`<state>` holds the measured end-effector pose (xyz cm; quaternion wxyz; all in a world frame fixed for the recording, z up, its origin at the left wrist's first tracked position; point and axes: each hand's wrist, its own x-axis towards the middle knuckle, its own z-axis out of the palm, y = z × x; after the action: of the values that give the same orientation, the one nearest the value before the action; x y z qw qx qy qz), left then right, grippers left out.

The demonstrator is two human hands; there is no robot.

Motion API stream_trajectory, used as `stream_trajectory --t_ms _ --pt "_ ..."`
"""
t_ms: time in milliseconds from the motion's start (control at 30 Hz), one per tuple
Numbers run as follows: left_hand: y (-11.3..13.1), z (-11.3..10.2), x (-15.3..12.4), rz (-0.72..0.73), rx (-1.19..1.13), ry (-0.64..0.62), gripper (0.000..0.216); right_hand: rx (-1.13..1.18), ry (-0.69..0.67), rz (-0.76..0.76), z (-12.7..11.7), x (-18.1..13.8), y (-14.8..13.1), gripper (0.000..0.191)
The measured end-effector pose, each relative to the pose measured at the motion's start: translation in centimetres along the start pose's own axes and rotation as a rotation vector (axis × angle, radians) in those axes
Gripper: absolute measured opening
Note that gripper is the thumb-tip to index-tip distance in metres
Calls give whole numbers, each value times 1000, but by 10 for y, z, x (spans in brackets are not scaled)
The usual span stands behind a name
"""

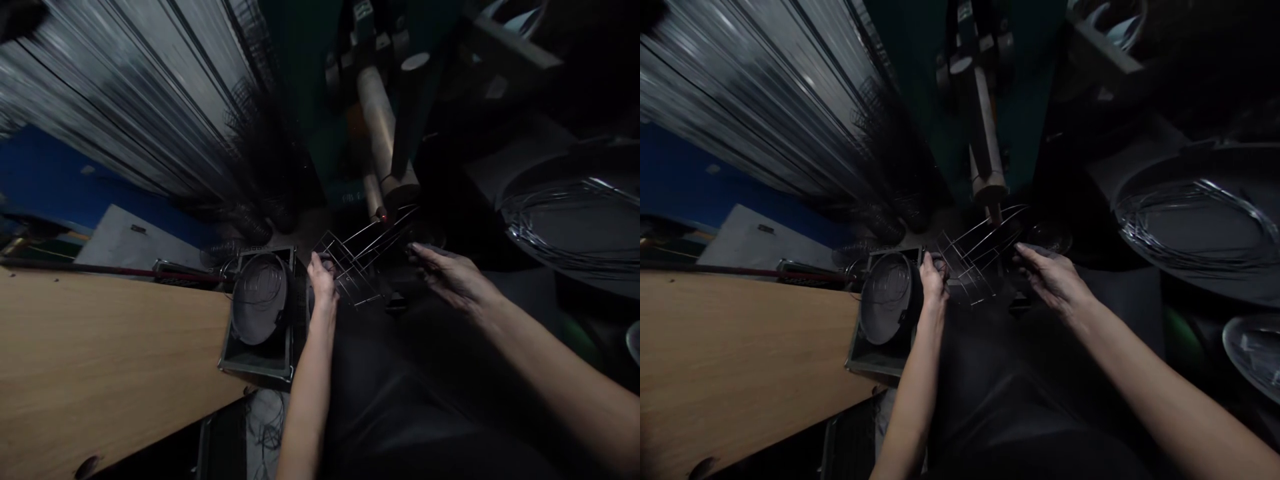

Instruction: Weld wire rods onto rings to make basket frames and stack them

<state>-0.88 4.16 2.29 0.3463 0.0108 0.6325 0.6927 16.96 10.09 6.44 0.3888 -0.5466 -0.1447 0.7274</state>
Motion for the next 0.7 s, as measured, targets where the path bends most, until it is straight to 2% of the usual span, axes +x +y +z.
stream_trajectory --t_ms 200,333,433,500,567,633,700 --pt "-2 2 15 55 55 22 38 10 -49 15 -4 5 -4 9" --pt "5 -4 18 87 116 21 40 -29 -203 24 -2 4 4 5" --pt "14 -11 19 131 135 38 39 -164 -322 28 -10 6 15 13" --pt "13 -10 19 144 139 27 40 -347 -365 -40 -35 7 19 25" --pt "4 -6 13 144 144 -2 43 -607 -321 -217 -79 1 19 37" --pt "-9 -5 -4 152 152 -22 48 -872 -140 -454 -129 -13 16 40" --pt "-20 -12 -35 203 159 9 51 -1119 96 -604 -164 -23 11 39"
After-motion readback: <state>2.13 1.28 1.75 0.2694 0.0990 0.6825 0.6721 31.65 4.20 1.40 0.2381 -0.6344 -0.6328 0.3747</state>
